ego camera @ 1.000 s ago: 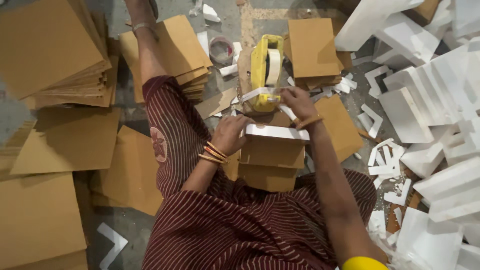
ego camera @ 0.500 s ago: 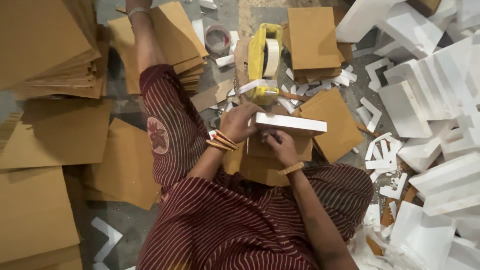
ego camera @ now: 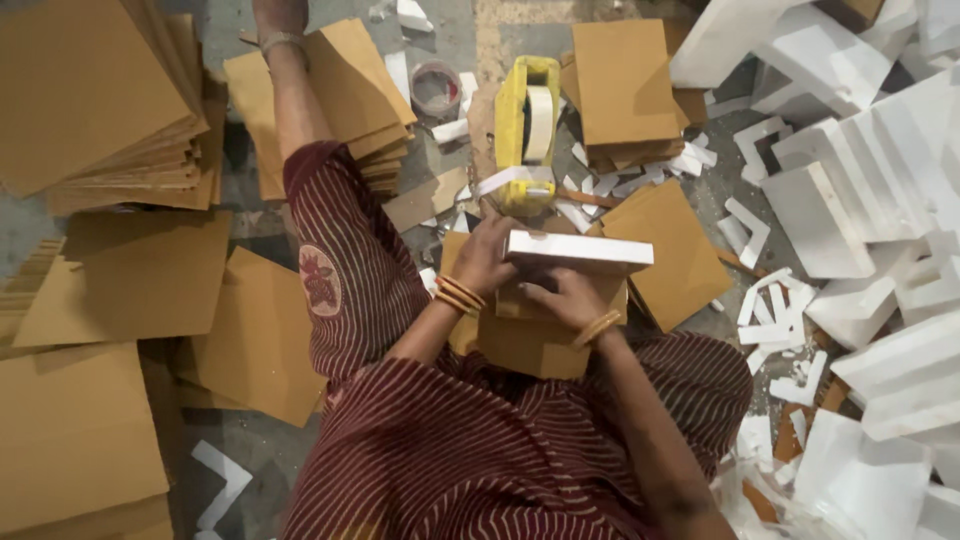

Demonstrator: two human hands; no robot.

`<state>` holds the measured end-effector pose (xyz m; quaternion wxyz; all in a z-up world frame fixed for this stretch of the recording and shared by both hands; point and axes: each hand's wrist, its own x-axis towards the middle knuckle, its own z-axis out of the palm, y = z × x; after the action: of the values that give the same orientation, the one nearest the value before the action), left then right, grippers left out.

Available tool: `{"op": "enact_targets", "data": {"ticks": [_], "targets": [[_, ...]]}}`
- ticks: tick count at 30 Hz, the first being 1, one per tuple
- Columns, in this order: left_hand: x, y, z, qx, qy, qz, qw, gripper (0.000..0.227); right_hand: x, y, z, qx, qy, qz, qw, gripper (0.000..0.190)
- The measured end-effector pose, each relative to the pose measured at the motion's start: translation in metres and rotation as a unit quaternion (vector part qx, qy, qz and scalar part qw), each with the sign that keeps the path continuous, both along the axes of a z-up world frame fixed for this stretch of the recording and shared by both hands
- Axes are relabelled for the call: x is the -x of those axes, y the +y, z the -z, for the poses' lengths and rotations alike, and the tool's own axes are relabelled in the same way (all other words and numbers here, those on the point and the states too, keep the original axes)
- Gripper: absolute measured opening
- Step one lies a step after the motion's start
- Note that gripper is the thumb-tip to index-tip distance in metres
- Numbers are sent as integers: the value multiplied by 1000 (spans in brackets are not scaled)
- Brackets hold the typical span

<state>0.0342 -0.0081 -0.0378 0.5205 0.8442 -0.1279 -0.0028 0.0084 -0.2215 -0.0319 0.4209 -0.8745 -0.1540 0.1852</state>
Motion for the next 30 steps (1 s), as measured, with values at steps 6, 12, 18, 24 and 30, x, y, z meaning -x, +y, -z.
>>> {"op": "enact_targets", "data": {"ticks": [6, 12, 18, 24, 30], "targets": [[2, -3, 0, -46, 48, -5, 998, 57, -15, 20, -97, 104, -82, 198, 971, 30], [5, 0, 1, -39, 43, -6, 998, 55, -85, 17, -24, 17, 59, 96, 993, 31], [8, -5, 10, -58, -10, -32, 998, 57, -110, -7, 28, -55, -60, -14, 997, 22], [22, -8, 6, -78, 37, -56, 995, 51, -127, -6, 17, 6, 194, -30, 980, 31], [24, -9, 20, -61, -16, -71, 995, 48, -140, 0, 16, 280, 34, -112, 953, 48]]}}
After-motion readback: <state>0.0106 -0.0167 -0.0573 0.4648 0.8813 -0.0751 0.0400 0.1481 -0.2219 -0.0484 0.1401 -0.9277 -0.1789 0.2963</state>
